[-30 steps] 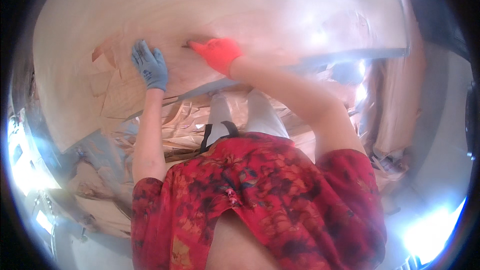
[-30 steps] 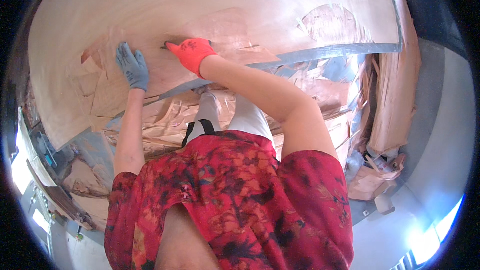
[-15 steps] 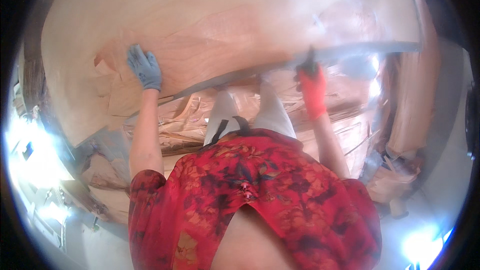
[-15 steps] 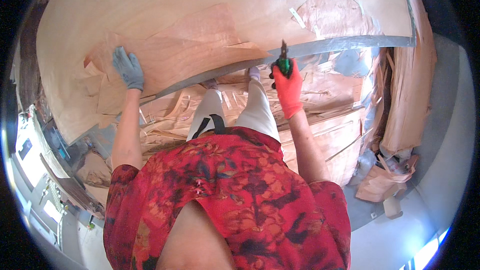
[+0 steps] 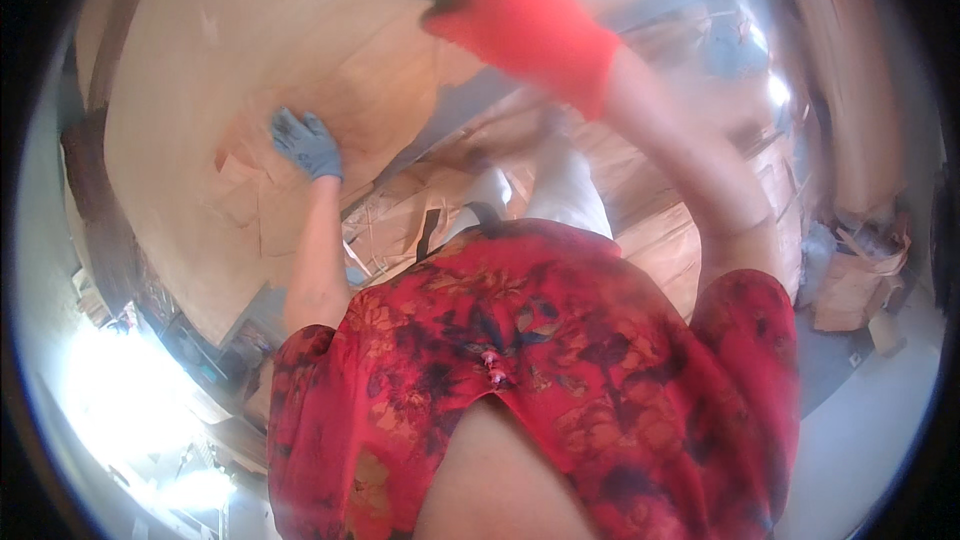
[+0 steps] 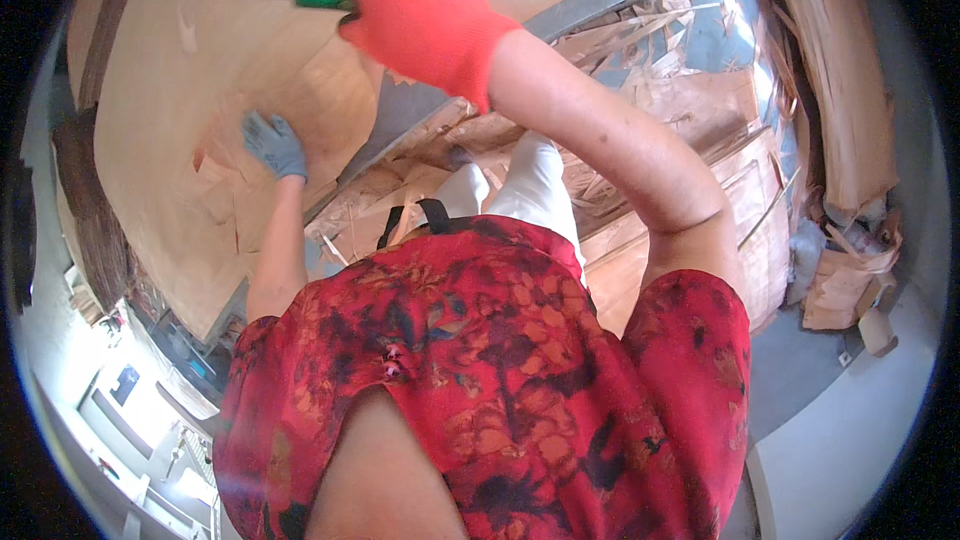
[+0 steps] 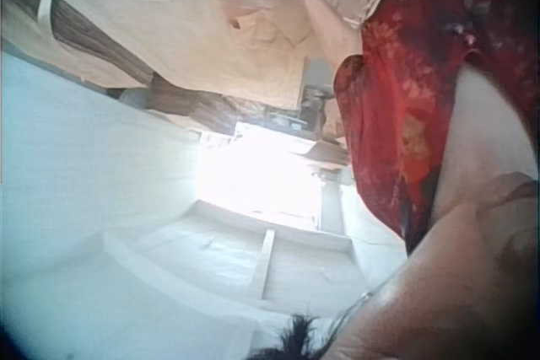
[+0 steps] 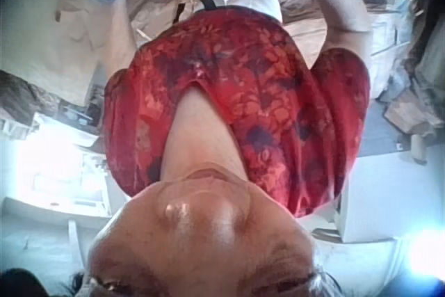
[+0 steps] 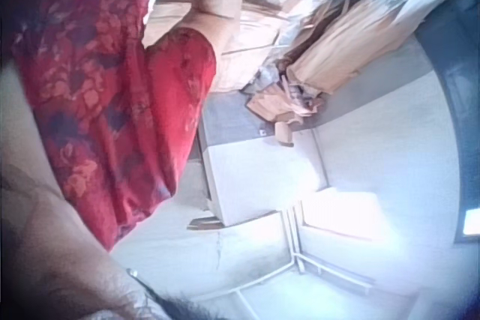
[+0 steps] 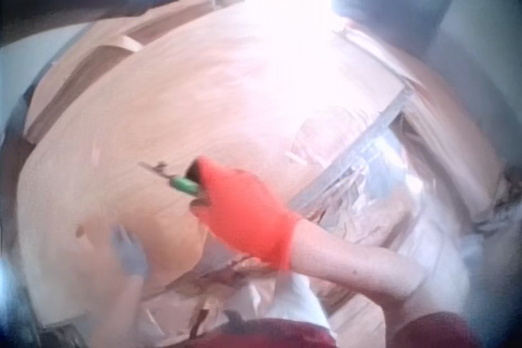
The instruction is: The person applies wood veneer sheets to a substrate, using a utility knife to trim the edges and smoothing the surface by hand.
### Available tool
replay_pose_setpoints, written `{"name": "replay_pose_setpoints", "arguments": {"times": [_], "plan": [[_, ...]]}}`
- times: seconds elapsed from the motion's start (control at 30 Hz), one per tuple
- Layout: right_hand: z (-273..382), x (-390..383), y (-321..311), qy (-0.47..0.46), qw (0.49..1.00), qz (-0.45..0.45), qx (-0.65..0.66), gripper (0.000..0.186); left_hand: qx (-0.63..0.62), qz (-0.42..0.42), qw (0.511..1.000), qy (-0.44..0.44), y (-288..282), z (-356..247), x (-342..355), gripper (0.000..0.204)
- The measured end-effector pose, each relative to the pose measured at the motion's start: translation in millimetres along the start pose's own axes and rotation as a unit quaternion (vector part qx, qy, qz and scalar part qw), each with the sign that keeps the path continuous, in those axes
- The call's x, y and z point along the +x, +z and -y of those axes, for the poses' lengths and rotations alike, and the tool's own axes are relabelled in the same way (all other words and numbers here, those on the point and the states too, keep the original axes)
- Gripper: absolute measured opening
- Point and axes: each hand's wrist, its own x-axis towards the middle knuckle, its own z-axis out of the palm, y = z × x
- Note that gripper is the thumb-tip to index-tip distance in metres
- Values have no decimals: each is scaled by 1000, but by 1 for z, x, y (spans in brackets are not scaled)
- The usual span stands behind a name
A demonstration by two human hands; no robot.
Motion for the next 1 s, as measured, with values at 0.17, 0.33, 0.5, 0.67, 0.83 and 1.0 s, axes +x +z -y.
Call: {"name": "replay_pose_setpoints", "arguments": {"times": [0.17, 0.33, 0.5, 0.67, 0.83, 1.0], "plan": [[-54, -13, 5, -5, 995, -71, -75, 36, -7, 2, 1000, -15, 11, 7, 0, 58], [-180, -38, 0, 175, 968, -128, -125, 41, -25, 8, 999, -29, 0, -10, 8, 58], [-130, -22, 38, 50, 995, -79, -23, 49, -19, -8, 999, -43, -7, -11, 2, 57], [-85, 33, 130, -41, 981, 173, -74, 51, -37, 7, 997, -61, -8, -9, 6, 56], [-82, 93, 203, -121, 938, 281, -164, 44, -63, -7, 996, -58, -15, -14, 12, 56], [-95, 134, 244, -140, 920, 320, -180, 44, -63, -35, 996, -50, -8, -7, 11, 59]]}}
